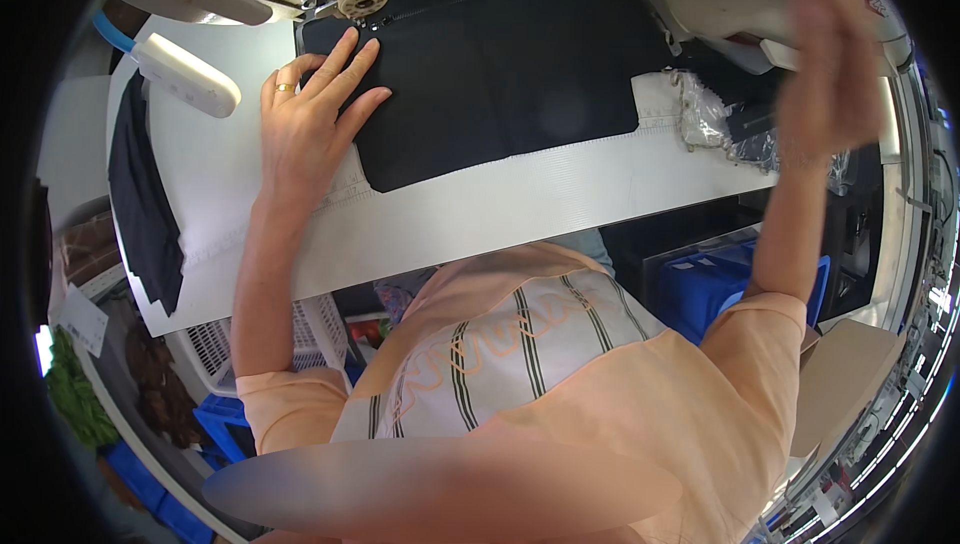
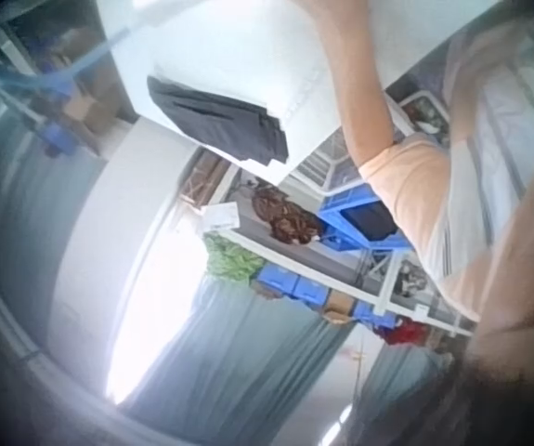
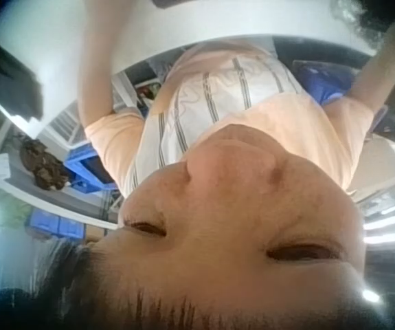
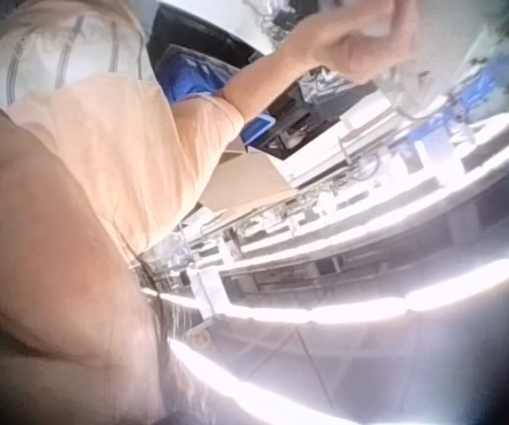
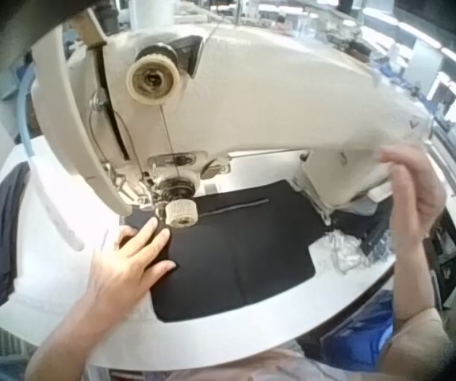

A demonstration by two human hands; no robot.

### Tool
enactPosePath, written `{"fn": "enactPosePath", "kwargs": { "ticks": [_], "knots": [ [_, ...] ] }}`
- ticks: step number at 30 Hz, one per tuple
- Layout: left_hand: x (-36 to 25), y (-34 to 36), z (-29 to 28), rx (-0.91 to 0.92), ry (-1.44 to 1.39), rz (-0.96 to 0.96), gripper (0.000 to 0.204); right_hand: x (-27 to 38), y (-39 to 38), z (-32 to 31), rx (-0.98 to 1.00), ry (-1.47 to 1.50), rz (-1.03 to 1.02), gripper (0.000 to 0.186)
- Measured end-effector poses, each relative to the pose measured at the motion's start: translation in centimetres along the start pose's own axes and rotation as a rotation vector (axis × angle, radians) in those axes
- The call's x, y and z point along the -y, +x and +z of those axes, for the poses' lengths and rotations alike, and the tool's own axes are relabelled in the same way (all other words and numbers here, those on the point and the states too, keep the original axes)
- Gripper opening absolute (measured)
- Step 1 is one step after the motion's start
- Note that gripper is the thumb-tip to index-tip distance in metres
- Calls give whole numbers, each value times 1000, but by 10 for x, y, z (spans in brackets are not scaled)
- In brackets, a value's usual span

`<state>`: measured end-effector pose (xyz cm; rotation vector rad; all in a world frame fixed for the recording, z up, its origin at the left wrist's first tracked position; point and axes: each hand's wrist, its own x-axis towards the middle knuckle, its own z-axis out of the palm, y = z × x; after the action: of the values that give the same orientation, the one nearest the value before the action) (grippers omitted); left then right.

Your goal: Sewing a zipper onto a black leather or heavy fabric panel using an industrial sewing machine.

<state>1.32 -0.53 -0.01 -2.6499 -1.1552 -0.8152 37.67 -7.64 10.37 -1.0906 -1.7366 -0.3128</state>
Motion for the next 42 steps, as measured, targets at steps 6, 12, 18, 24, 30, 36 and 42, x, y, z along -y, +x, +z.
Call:
{"fn": "enactPosePath", "kwargs": {
  "ticks": [6,12,18,24,30,36,42],
  "knots": [
    [0,-3,-1,-3,26,-11,42,36,-35,163,551,67,28,29],
    [0,-9,2,47,-8,-77,44,36,-47,194,472,-48,-152,29],
    [-1,-7,0,81,-4,-86,43,40,-43,188,514,-135,-237,38],
    [1,-6,-1,85,-29,-68,46,40,-42,184,519,-146,-245,38],
    [0,-5,-3,89,-37,-61,48,42,-44,183,495,-162,-268,37],
    [4,2,-2,-11,7,25,44,42,-43,183,492,-188,-278,37],
    [5,5,-2,39,3,-45,42,37,-39,189,484,-179,-281,37]
  ]
}}
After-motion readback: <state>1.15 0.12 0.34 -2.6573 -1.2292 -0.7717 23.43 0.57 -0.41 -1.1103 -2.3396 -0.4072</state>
